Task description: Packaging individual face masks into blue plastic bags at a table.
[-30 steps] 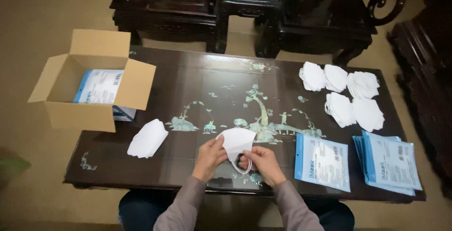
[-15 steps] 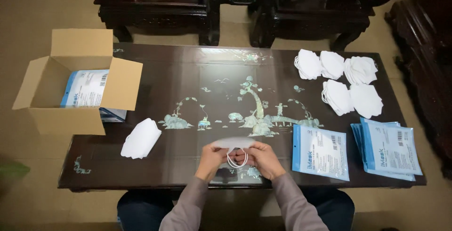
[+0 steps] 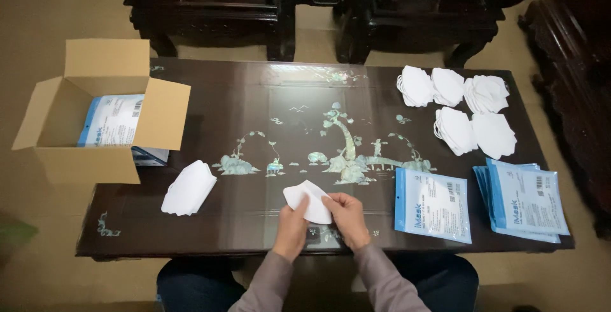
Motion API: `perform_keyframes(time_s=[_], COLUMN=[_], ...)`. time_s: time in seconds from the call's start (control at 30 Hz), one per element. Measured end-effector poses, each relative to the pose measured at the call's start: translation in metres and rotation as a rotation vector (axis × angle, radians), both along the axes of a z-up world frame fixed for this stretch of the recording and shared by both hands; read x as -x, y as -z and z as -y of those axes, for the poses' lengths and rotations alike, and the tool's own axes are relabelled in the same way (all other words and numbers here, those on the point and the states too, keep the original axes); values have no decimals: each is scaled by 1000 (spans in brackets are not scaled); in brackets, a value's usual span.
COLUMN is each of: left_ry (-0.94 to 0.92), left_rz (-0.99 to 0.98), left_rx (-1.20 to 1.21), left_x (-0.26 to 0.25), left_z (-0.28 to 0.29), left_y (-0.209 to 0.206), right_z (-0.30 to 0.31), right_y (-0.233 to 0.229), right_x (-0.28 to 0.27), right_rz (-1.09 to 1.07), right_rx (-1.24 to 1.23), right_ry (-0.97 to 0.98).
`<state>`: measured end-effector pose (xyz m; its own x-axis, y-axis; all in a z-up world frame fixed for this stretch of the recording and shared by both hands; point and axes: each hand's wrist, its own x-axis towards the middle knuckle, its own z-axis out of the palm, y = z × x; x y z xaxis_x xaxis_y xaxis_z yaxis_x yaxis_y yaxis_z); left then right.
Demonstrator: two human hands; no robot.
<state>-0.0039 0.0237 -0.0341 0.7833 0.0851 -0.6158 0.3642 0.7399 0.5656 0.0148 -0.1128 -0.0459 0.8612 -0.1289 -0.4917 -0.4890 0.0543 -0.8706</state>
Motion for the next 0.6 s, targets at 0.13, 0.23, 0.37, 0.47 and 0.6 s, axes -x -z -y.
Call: perform_keyframes(time_s=[0.13, 0.23, 0.37, 0.47, 0.6], left_ry=[-62, 42, 56, 72, 136], left_rz=[-112, -53, -53, -102, -145], left_rx=[-120, -68, -52, -74, -112], left_x=[-3, 0, -1, -1, 0], left_z=[6, -3, -1, -3, -6], left_y=[18, 14, 22, 0, -17], right_z=[-1, 52, 138, 166, 164], right_y=[-77, -54, -25, -10, -11], right_x=[16, 19, 11, 17, 20], right_rz=[43, 508, 790, 379, 468], right_rx=[383, 715, 1268, 1392, 1524], right_ry=[-116, -49, 75, -28, -94])
